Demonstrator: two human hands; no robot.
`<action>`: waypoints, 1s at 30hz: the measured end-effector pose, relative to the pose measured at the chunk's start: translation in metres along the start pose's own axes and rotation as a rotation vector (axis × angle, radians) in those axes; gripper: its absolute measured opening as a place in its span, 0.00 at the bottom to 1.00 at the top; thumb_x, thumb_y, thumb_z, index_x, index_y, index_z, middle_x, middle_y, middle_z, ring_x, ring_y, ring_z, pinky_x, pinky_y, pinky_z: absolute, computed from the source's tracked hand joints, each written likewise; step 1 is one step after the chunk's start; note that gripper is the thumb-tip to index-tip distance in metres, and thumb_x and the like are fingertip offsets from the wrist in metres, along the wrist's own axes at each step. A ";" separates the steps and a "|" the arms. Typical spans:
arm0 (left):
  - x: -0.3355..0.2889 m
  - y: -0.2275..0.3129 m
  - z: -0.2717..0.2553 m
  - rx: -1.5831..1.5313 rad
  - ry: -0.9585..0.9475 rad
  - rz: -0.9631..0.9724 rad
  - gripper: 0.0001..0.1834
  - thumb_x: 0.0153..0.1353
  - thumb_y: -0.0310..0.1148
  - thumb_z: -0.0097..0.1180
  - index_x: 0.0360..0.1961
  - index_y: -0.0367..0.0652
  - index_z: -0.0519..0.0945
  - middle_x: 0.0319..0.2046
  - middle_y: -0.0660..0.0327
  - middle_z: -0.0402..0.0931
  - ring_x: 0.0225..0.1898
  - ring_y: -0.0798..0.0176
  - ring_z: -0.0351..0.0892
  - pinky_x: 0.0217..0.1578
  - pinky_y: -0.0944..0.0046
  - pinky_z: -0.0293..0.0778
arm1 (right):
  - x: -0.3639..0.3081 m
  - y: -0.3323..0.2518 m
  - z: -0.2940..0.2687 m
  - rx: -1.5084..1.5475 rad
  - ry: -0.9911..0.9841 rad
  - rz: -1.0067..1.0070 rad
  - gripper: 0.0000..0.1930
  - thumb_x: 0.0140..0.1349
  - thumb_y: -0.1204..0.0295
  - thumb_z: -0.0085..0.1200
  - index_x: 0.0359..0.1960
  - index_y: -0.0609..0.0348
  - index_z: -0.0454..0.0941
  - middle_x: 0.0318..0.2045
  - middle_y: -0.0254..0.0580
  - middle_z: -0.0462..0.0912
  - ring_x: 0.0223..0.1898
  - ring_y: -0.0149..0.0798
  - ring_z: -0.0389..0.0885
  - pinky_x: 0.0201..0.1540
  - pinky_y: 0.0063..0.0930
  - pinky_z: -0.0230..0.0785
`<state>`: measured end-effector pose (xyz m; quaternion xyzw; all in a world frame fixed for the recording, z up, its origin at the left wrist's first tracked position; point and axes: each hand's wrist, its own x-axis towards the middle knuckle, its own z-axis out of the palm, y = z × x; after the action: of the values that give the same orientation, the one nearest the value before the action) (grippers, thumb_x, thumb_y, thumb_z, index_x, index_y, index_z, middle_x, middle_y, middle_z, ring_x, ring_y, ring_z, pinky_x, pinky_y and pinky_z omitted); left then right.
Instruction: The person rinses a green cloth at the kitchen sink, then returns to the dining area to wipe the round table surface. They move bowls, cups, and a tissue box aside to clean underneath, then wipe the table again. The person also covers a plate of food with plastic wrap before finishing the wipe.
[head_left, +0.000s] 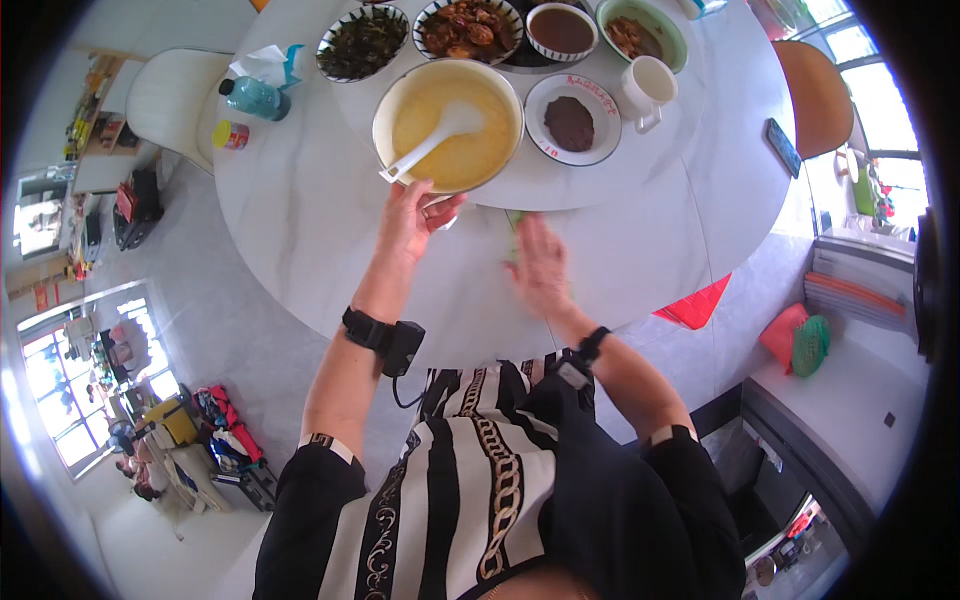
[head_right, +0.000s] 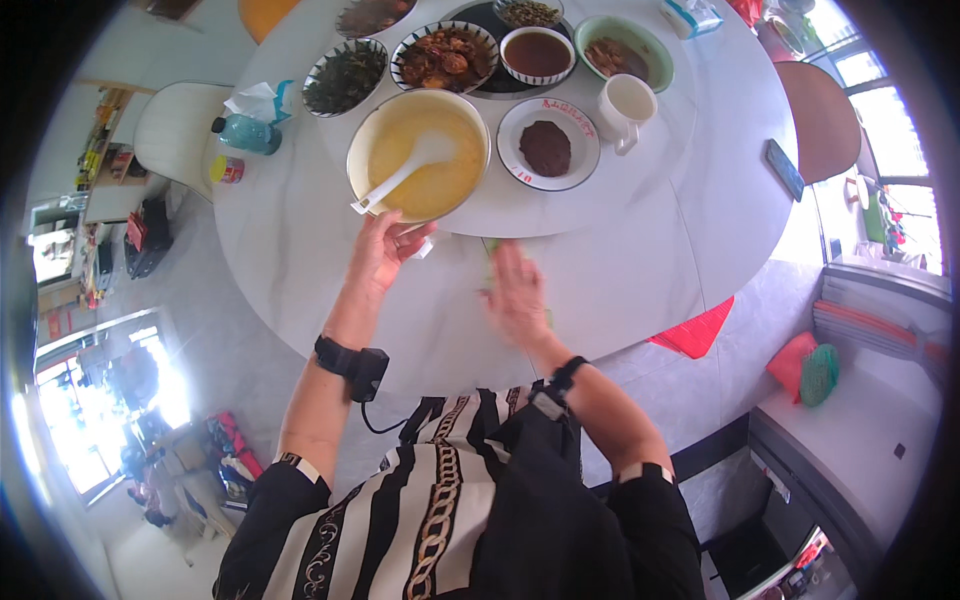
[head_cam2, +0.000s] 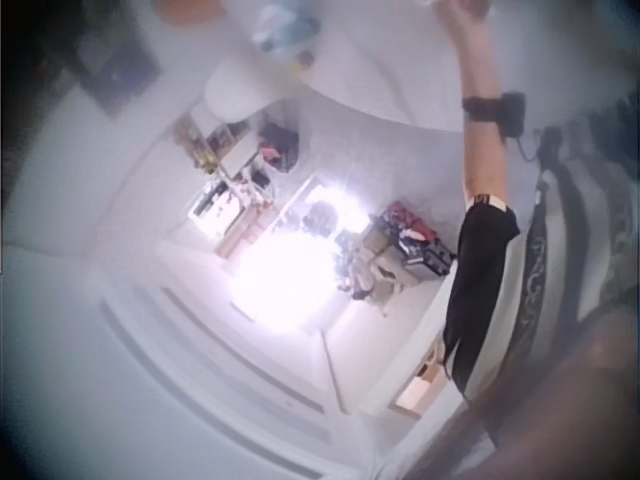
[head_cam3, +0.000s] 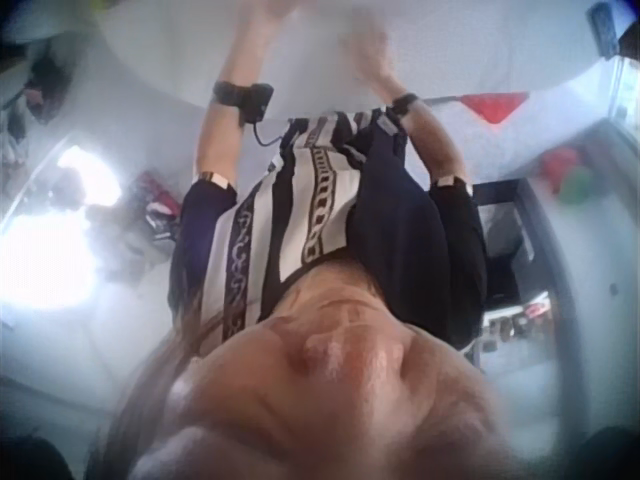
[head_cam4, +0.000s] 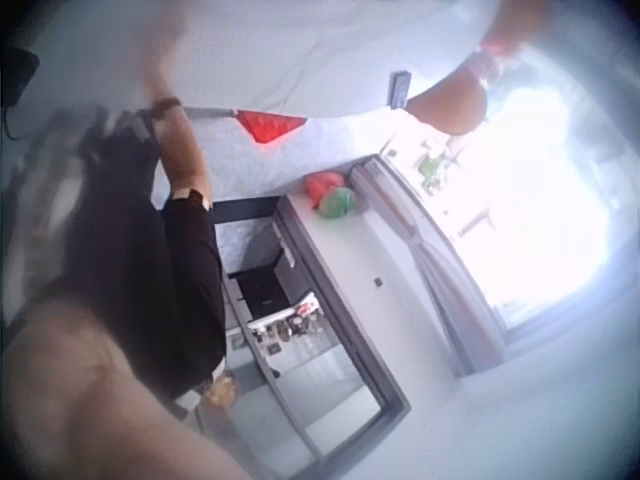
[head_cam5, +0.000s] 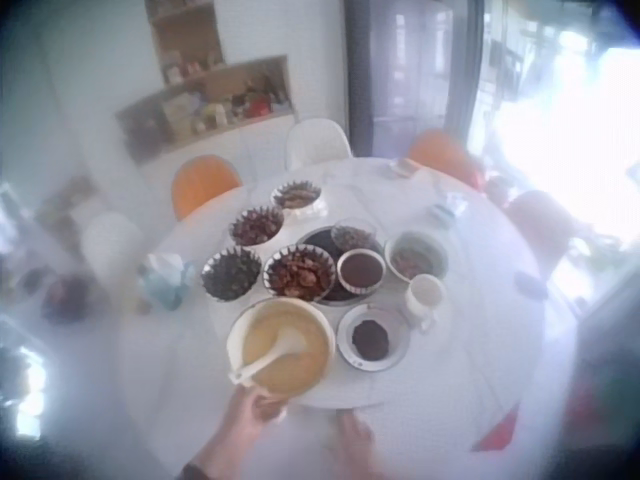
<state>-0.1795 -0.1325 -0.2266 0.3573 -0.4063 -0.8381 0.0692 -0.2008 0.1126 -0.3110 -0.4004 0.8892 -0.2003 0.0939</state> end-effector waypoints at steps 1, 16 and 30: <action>-0.004 -0.001 -0.001 0.026 0.015 -0.005 0.31 0.64 0.38 0.56 0.65 0.44 0.60 0.50 0.44 0.78 0.42 0.46 0.85 0.33 0.64 0.85 | 0.005 -0.019 0.006 0.074 -0.064 -0.046 0.42 0.60 0.60 0.56 0.71 0.66 0.51 0.73 0.55 0.50 0.74 0.53 0.47 0.70 0.50 0.45; -0.083 -0.041 -0.068 0.364 0.219 -0.075 0.17 0.67 0.38 0.52 0.53 0.43 0.76 0.39 0.56 0.82 0.30 0.62 0.85 0.23 0.70 0.76 | -0.030 -0.032 0.004 0.556 0.307 -0.043 0.19 0.55 0.78 0.49 0.50 0.56 0.80 0.55 0.37 0.76 0.61 0.43 0.69 0.56 0.39 0.65; -0.132 -0.124 -0.102 0.586 0.038 -0.209 0.17 0.68 0.36 0.50 0.53 0.40 0.77 0.38 0.57 0.82 0.30 0.63 0.85 0.26 0.67 0.78 | -0.024 -0.020 -0.003 -0.079 -0.010 -0.131 0.19 0.61 0.75 0.47 0.55 0.60 0.74 0.56 0.37 0.72 0.56 0.40 0.69 0.51 0.37 0.65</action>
<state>0.0055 -0.0610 -0.2881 0.4175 -0.5902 -0.6811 -0.1158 -0.1727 0.1191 -0.2993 -0.4619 0.8679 -0.1689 0.0694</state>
